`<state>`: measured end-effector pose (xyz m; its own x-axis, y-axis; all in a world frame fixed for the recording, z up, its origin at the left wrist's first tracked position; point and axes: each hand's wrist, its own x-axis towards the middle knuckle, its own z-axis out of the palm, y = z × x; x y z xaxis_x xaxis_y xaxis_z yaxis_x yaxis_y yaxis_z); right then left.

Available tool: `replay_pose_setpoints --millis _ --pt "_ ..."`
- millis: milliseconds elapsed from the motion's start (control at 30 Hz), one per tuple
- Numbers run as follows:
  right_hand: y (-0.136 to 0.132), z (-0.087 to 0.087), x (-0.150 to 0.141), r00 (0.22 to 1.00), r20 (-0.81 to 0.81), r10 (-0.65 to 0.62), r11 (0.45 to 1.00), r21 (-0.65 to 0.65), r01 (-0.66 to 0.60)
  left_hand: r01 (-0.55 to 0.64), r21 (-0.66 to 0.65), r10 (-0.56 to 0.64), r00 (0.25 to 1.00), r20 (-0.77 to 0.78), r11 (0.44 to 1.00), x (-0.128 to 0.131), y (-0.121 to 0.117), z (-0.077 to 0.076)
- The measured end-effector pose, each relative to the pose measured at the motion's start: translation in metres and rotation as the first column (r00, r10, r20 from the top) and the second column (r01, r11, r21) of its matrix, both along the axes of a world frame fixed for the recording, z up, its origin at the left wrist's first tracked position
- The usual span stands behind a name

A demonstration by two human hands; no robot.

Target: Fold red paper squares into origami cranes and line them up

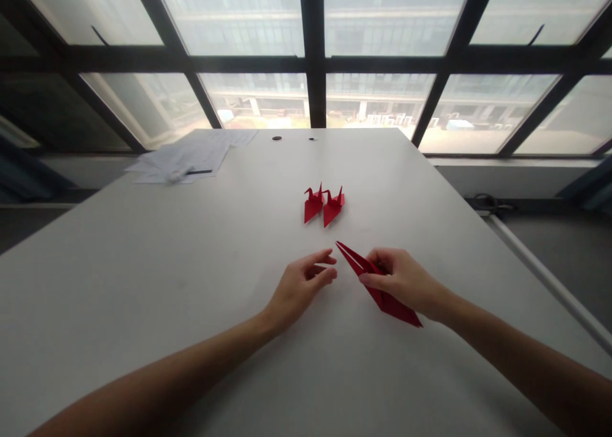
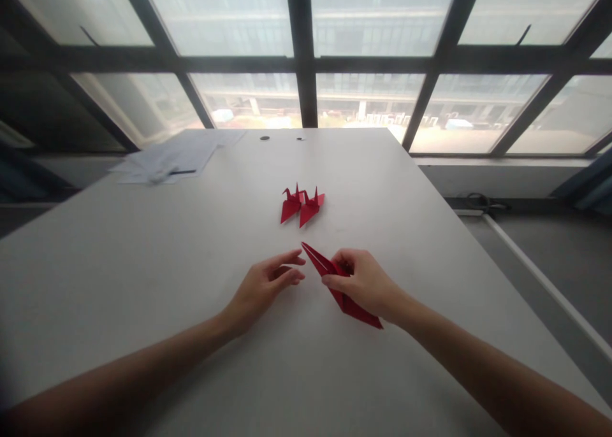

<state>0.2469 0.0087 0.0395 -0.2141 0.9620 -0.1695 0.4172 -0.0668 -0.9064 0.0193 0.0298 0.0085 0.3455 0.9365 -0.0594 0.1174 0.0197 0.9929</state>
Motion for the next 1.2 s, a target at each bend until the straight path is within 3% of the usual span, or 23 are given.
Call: replay_pose_setpoints --millis 100,300,433,767,1067,1200 --pt "-0.001 0.000 -0.020 0.992 -0.123 -0.033 0.999 0.003 0.033 0.050 -0.141 -0.022 0.981 0.194 0.989 0.002 -0.002 0.004" --pt "0.000 -0.011 -0.051 0.986 -0.166 0.023 0.997 0.074 -0.011 0.028 -0.152 0.024 0.943 0.331 0.988 -0.001 -0.002 0.002" --pt "0.002 -0.018 -0.051 0.972 -0.234 -0.006 0.996 0.090 0.028 -0.015 -0.146 0.061 0.946 0.320 0.989 -0.001 0.000 -0.002" --pt "0.001 -0.032 -0.046 0.979 -0.192 -0.071 0.987 0.125 0.096 0.000 -0.124 0.026 0.978 0.208 0.992 0.000 0.000 0.005" --pt "-0.002 -0.030 -0.051 0.979 -0.201 0.045 0.990 0.138 -0.017 -0.012 -0.093 0.031 0.979 0.200 0.996 -0.001 -0.003 0.007" --pt "-0.003 -0.032 -0.050 0.983 -0.182 0.022 0.996 0.090 -0.005 -0.018 -0.030 0.024 0.980 0.196 0.999 -0.002 -0.002 0.004"
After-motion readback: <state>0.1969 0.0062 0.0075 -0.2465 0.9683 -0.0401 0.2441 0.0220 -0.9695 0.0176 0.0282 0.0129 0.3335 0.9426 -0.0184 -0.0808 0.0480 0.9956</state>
